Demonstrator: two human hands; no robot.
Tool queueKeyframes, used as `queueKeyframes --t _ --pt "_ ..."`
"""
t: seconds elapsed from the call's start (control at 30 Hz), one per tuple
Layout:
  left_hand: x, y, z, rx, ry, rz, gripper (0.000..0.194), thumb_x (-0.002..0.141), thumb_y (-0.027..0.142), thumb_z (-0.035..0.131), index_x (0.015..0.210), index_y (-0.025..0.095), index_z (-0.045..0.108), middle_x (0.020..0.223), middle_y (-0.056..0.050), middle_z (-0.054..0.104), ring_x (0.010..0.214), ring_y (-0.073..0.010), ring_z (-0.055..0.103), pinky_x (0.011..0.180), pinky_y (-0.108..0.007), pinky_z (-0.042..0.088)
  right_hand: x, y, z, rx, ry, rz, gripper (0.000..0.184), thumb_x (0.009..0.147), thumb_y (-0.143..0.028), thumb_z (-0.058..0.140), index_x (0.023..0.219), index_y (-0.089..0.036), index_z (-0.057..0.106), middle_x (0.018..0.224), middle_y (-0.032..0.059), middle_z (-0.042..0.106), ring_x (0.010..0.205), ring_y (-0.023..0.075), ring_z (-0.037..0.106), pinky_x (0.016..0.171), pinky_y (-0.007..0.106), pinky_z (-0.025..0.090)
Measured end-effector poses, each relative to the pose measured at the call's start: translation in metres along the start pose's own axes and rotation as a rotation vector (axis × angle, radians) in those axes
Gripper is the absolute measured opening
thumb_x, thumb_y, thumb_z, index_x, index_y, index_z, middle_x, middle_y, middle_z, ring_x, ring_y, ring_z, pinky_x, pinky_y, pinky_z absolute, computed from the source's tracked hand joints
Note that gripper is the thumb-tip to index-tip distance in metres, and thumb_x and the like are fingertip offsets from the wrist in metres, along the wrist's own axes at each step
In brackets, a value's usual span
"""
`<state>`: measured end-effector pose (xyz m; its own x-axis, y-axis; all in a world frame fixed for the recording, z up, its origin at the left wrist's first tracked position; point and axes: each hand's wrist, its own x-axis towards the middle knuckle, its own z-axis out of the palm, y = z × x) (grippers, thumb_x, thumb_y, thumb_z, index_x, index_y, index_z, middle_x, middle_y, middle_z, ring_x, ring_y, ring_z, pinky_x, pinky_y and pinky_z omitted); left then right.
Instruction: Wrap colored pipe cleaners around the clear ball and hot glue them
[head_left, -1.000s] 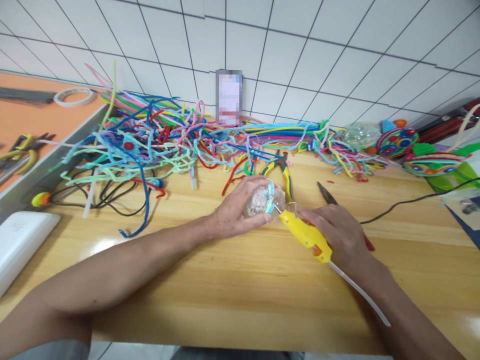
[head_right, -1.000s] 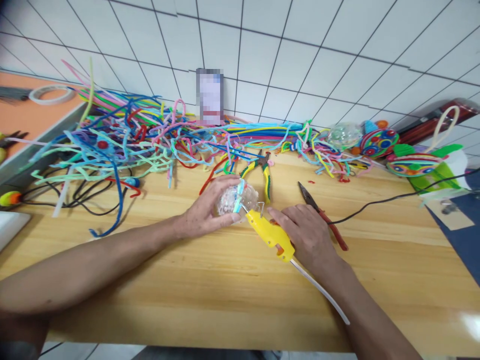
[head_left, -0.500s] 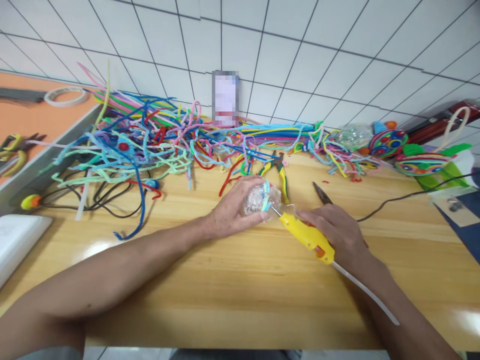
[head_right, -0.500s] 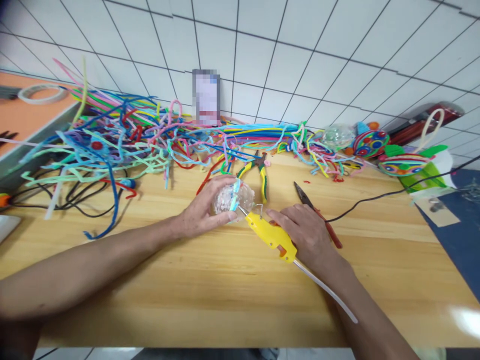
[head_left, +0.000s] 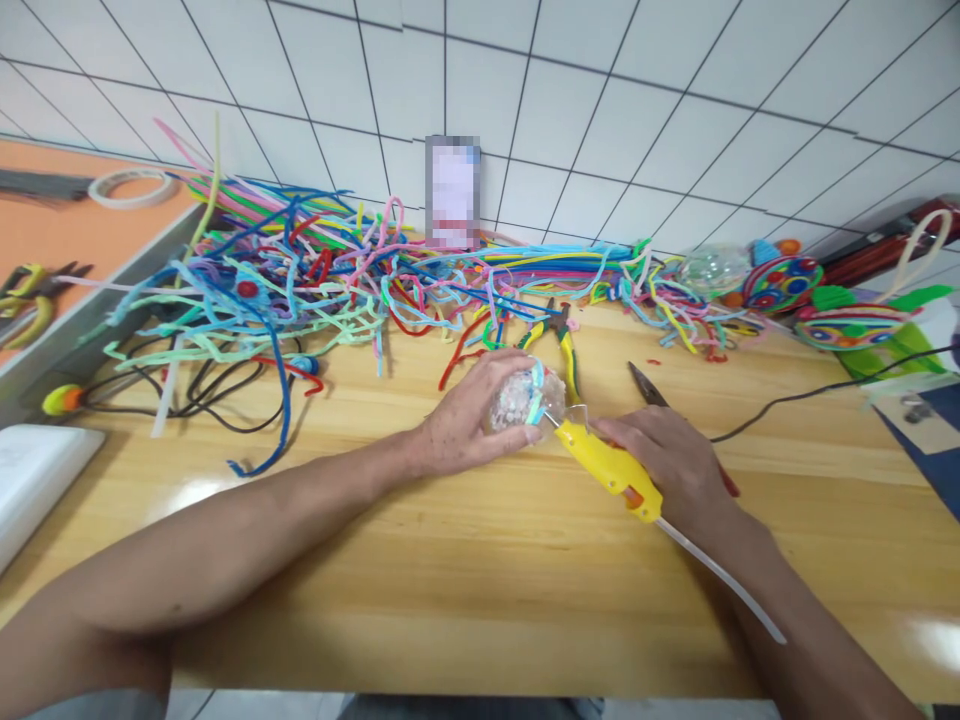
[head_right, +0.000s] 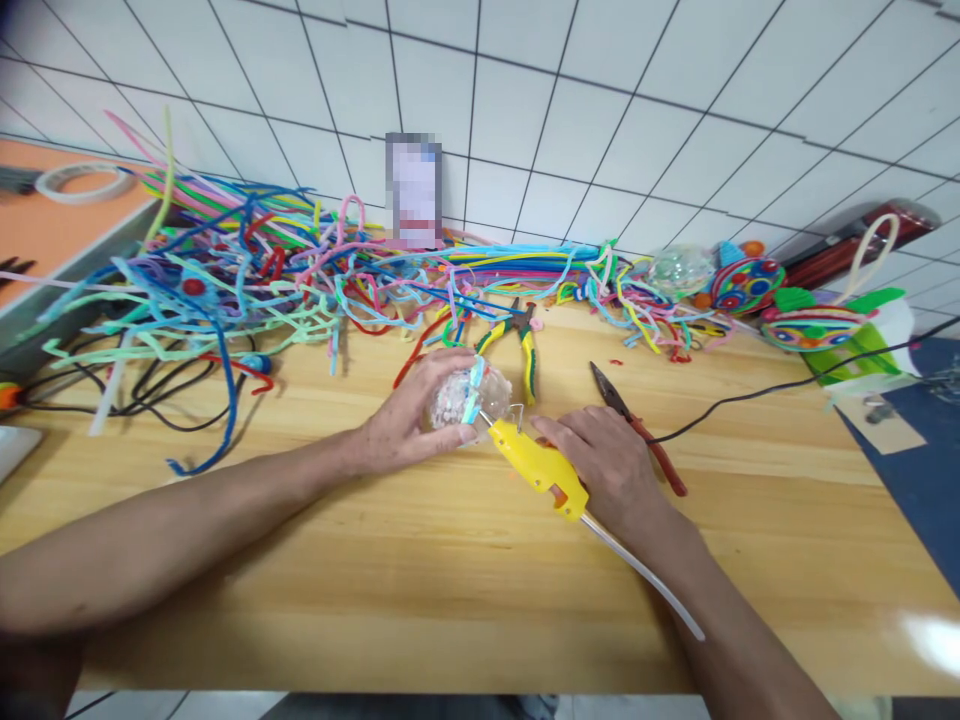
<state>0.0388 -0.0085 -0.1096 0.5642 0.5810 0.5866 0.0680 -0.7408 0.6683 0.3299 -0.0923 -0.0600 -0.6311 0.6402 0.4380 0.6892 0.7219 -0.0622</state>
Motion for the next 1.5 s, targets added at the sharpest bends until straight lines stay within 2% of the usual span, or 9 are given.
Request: queueKeyframes --t 0.13,0.4,0.73,1.13,1.5 --pt "0.0 0.0005 0.0004 0.0 -0.007 0.008 0.072 0.096 0.04 0.073 0.158 0.027 0.039 0.151 -0.018 0.055 0.147 -0.0373 0.051 0.123 -0.062 0.043 0.0007 0.0 0.0002 -0.004 0.014 -0.01 0.047 0.111 -0.046 0.041 0.143 -0.016 0.06 0.099 0.0121 0.073 0.085 0.0264 0.064 0.076 0.041 0.048" --pt "0.0003 -0.002 0.0012 0.006 0.017 0.022 0.07 0.097 0.041 0.073 0.157 0.026 0.04 0.15 -0.018 0.055 0.145 -0.0356 0.052 0.121 -0.059 0.045 0.0005 -0.0009 -0.0029 0.045 0.017 -0.004 0.044 0.111 -0.046 0.043 0.137 -0.016 0.063 0.094 0.0107 0.069 0.084 0.0249 0.063 0.074 0.039 0.047" --pt "0.0007 -0.0002 0.0012 0.007 0.018 0.027 0.071 0.097 0.043 0.074 0.157 0.025 0.041 0.149 -0.018 0.056 0.146 -0.0349 0.052 0.122 -0.057 0.046 -0.0006 -0.0014 0.0021 0.004 0.006 0.005 0.039 0.11 -0.04 0.046 0.136 -0.016 0.063 0.097 0.0112 0.072 0.087 0.0261 0.064 0.077 0.04 0.048" --pt "-0.0005 -0.0008 0.0003 0.024 -0.006 -0.007 0.07 0.097 0.042 0.072 0.157 0.028 0.039 0.151 -0.017 0.054 0.145 -0.0355 0.052 0.121 -0.06 0.045 0.0008 -0.003 0.0018 -0.007 0.002 0.035 0.036 0.106 -0.033 0.052 0.139 -0.019 0.062 0.094 0.0094 0.073 0.085 0.0263 0.065 0.077 0.04 0.048" --pt "-0.0007 0.0 0.0004 0.046 0.002 -0.003 0.068 0.097 0.039 0.072 0.156 0.026 0.039 0.15 -0.018 0.054 0.145 -0.0351 0.052 0.121 -0.059 0.045 0.0035 -0.0046 0.0006 -0.019 0.027 0.026 0.034 0.108 -0.033 0.05 0.133 -0.016 0.064 0.089 0.0089 0.073 0.082 0.0242 0.066 0.075 0.039 0.049"
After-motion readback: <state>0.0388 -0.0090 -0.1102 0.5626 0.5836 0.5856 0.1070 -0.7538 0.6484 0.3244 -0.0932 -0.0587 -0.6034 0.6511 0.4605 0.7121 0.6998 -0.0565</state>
